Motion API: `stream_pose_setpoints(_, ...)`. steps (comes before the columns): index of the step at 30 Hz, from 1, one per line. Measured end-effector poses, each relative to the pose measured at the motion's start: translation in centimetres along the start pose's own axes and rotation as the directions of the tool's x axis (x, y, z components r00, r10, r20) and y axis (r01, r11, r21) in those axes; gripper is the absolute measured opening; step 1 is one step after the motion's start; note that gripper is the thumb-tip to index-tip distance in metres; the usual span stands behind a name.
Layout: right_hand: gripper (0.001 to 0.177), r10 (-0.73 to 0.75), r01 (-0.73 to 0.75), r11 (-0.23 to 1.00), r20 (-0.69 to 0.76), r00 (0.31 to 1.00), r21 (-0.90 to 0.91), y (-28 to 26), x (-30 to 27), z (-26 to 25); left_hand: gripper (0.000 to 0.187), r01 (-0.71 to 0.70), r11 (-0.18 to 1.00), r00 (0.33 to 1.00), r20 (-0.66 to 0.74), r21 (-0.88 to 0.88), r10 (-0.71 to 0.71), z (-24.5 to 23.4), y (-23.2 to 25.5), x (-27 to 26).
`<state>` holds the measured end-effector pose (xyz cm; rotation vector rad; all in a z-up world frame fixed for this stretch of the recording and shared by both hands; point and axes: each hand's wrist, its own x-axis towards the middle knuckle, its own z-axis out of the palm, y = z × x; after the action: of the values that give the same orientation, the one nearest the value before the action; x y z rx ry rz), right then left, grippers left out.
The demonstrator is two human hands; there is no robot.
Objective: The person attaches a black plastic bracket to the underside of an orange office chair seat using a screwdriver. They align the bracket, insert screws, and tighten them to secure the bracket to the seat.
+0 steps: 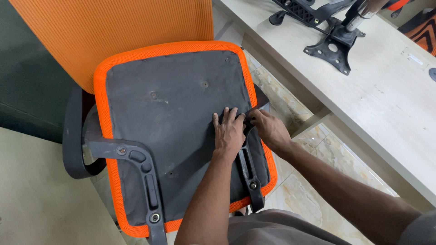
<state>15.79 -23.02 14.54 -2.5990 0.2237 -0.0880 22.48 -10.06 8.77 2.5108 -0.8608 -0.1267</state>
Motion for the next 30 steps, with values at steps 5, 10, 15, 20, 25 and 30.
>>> stream_pose_setpoints(5, 0.021, -0.034, 0.035, 0.993, 0.015, 0.999, -0.116, 0.7, 0.4, 0.3, 0.04, 0.001, 1.0, 1.0, -0.017, -0.015, -0.001, 0.1, 0.0, 0.1)
stream_pose_setpoints(10, 0.018, 0.03, -0.025, 0.993, 0.045, 0.999, -0.116, 0.7, 0.9, 0.5, 0.04, 0.006, 0.999, 1.0, -0.017, -0.034, -0.006, -0.2, 0.1, 0.1)
stream_pose_setpoints(15, 0.036, 0.127, -0.102, 0.978, 0.127, 0.984, -0.182, 0.4, 1.1, 0.4, 0.044, 0.005, 1.0, 1.0, -0.018, -0.002, -0.005, -0.3, 0.2, -0.1)
stream_pose_setpoints(20, 0.041, 0.062, -0.046, 0.967, 0.059, 0.996, -0.249, -0.2, 1.2, 0.4, 0.037, 0.002, 1.0, 1.0, -0.021, -0.017, -0.002, -0.3, 0.2, 0.0)
stream_pose_setpoints(25, 0.036, 0.077, -0.068, 0.986, 0.056, 0.995, -0.149, -0.1, 0.9, 0.0, 0.039, 0.009, 1.0, 1.0, -0.014, -0.016, -0.009, -0.2, 0.2, 0.1)
stream_pose_setpoints(30, 0.028, -0.075, 0.082, 0.988, 0.063, 0.995, -0.128, 2.0, 0.6, 0.5, 0.042, 0.008, 1.0, 1.0, 0.005, -0.002, -0.008, 0.0, 0.0, 0.1)
